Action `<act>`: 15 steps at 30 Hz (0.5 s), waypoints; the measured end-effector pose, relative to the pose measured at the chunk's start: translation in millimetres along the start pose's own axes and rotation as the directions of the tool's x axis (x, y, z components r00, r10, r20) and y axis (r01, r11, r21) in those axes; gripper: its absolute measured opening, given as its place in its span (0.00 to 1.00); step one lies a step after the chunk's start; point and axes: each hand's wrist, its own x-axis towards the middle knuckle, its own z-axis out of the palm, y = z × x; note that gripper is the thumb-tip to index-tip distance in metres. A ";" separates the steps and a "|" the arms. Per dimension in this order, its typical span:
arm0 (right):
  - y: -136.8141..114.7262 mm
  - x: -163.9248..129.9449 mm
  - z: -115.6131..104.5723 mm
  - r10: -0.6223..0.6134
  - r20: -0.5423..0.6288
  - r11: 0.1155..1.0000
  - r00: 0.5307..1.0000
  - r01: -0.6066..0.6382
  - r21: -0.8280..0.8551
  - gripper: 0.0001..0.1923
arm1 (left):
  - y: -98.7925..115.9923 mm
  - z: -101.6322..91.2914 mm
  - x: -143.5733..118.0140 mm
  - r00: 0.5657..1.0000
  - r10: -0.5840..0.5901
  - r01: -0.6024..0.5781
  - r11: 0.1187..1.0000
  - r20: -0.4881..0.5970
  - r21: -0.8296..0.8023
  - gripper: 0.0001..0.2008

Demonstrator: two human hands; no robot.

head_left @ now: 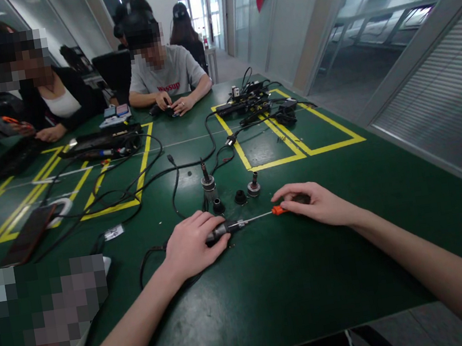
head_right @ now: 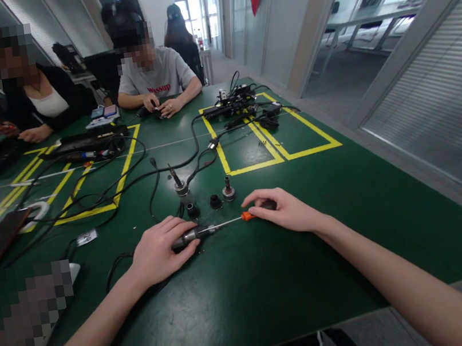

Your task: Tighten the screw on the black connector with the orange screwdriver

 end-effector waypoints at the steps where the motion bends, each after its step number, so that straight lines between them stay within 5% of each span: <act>1: 0.2 -0.1 0.1 0.009 -0.006 1.000 1.000 -0.009 0.012 0.20 | -0.1 0.2 -0.1 1.000 0.001 -0.001 1.000 -0.001 -0.001 0.11; 15: 4.4 -0.2 1.0 -0.038 -0.023 0.999 0.999 0.037 -0.040 0.17 | 0.0 0.3 0.7 1.000 0.000 0.000 1.000 -0.005 0.006 0.11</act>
